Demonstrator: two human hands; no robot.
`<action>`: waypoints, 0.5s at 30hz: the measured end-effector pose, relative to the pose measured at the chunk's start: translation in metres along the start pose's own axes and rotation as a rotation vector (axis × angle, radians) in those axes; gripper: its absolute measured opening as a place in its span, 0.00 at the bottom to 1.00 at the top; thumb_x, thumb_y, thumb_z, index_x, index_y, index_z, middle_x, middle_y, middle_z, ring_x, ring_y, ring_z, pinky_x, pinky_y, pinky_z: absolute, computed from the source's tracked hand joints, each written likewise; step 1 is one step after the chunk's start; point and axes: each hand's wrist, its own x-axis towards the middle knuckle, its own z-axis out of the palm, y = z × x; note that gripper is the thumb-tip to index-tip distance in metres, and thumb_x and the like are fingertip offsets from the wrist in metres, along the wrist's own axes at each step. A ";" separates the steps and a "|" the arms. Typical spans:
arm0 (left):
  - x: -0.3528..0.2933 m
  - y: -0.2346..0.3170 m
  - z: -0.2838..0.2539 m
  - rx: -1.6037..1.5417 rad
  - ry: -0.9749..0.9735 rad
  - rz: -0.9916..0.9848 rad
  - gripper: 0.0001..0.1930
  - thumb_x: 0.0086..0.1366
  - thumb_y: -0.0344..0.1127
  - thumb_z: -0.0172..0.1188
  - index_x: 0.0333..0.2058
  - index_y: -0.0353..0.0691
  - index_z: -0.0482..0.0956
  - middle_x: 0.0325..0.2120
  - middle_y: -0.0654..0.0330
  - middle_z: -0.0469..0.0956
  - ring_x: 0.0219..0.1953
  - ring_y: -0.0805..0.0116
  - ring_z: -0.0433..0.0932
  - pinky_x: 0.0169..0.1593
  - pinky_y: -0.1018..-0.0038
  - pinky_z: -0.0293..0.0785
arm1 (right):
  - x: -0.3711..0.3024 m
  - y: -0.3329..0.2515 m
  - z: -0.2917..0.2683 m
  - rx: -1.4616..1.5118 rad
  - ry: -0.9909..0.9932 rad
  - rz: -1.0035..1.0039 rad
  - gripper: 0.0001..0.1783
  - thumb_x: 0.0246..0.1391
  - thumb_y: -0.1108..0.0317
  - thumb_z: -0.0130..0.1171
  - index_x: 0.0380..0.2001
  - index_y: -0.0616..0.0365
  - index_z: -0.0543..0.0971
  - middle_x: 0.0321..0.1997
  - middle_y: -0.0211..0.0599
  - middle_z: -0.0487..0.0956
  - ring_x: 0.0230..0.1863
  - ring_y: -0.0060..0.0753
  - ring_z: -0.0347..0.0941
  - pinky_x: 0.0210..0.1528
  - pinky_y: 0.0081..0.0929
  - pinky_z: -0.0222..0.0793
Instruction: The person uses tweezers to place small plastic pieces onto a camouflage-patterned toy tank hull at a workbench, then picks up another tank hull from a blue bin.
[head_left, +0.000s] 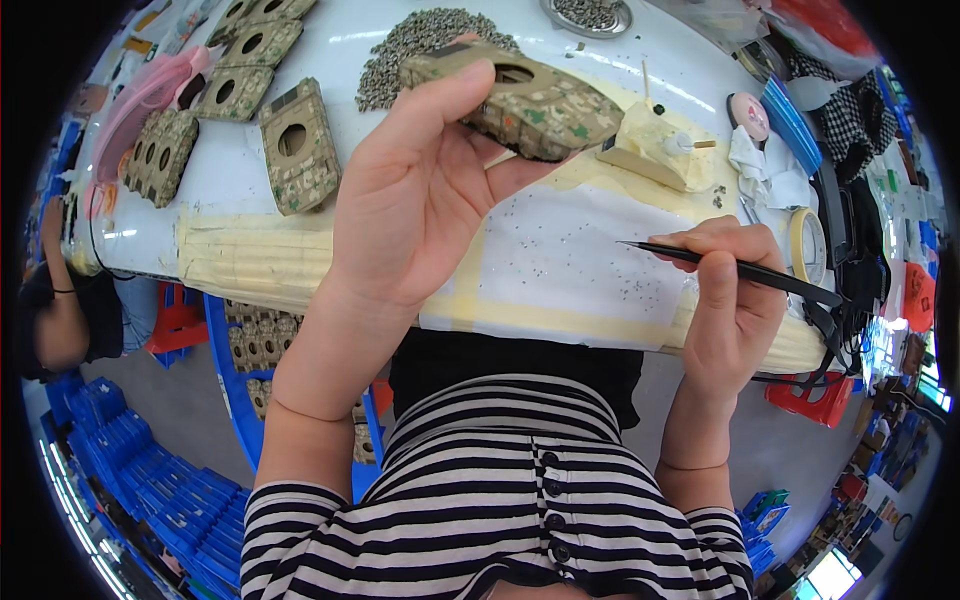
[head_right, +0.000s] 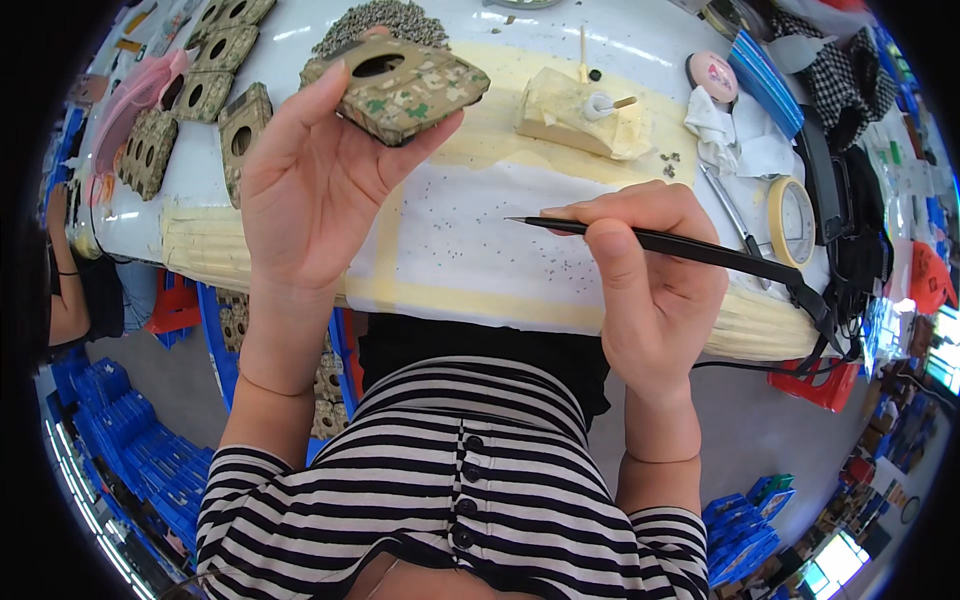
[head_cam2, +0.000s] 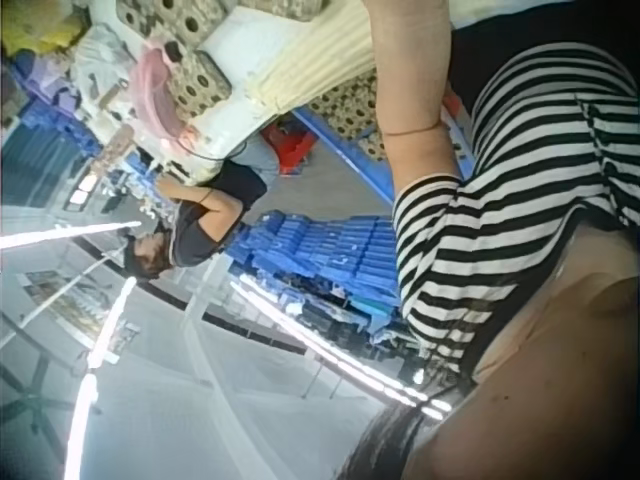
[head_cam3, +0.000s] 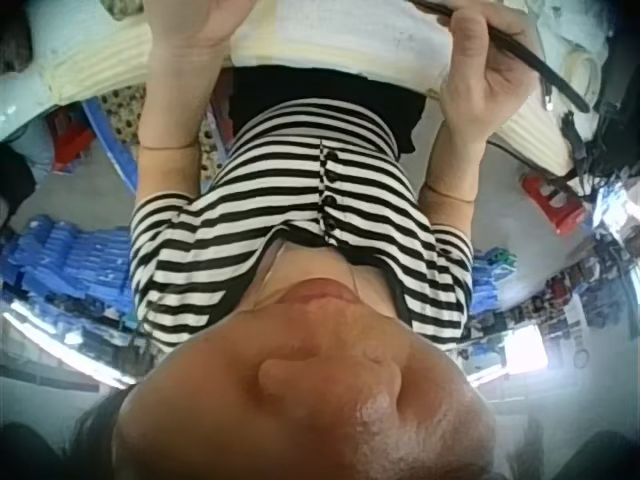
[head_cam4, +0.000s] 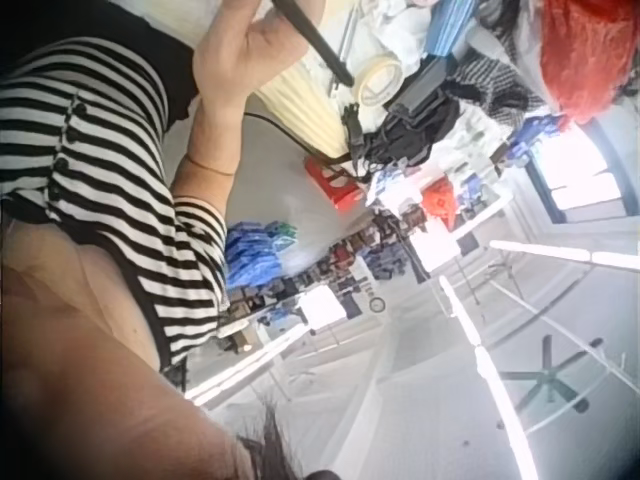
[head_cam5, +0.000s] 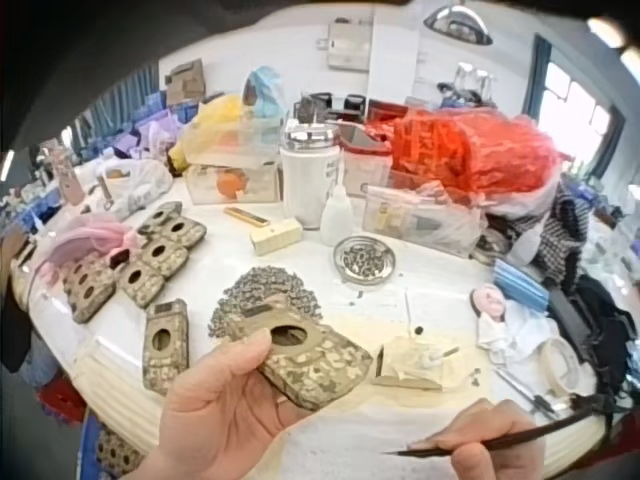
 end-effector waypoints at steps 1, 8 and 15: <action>0.001 -0.002 0.000 0.017 0.008 -0.010 0.24 0.68 0.36 0.41 0.60 0.32 0.54 0.56 0.39 0.62 0.57 0.49 0.67 0.59 0.58 0.68 | 0.005 -0.005 -0.002 0.034 0.024 -0.048 0.08 0.59 0.69 0.54 0.32 0.64 0.73 0.30 0.38 0.77 0.33 0.25 0.71 0.39 0.20 0.67; 0.000 -0.008 0.000 -0.044 -0.027 -0.077 0.23 0.68 0.34 0.42 0.60 0.35 0.55 0.54 0.38 0.64 0.56 0.53 0.69 0.56 0.64 0.71 | 0.032 -0.023 0.011 -0.007 0.030 -0.260 0.14 0.64 0.62 0.44 0.35 0.65 0.69 0.33 0.45 0.74 0.40 0.35 0.71 0.44 0.28 0.68; -0.002 -0.008 0.004 -0.051 -0.032 -0.104 0.23 0.68 0.34 0.43 0.60 0.38 0.56 0.54 0.42 0.66 0.55 0.58 0.71 0.56 0.65 0.72 | 0.039 -0.012 0.033 0.080 0.032 -0.186 0.05 0.57 0.74 0.55 0.34 0.66 0.75 0.36 0.40 0.77 0.40 0.26 0.73 0.46 0.22 0.66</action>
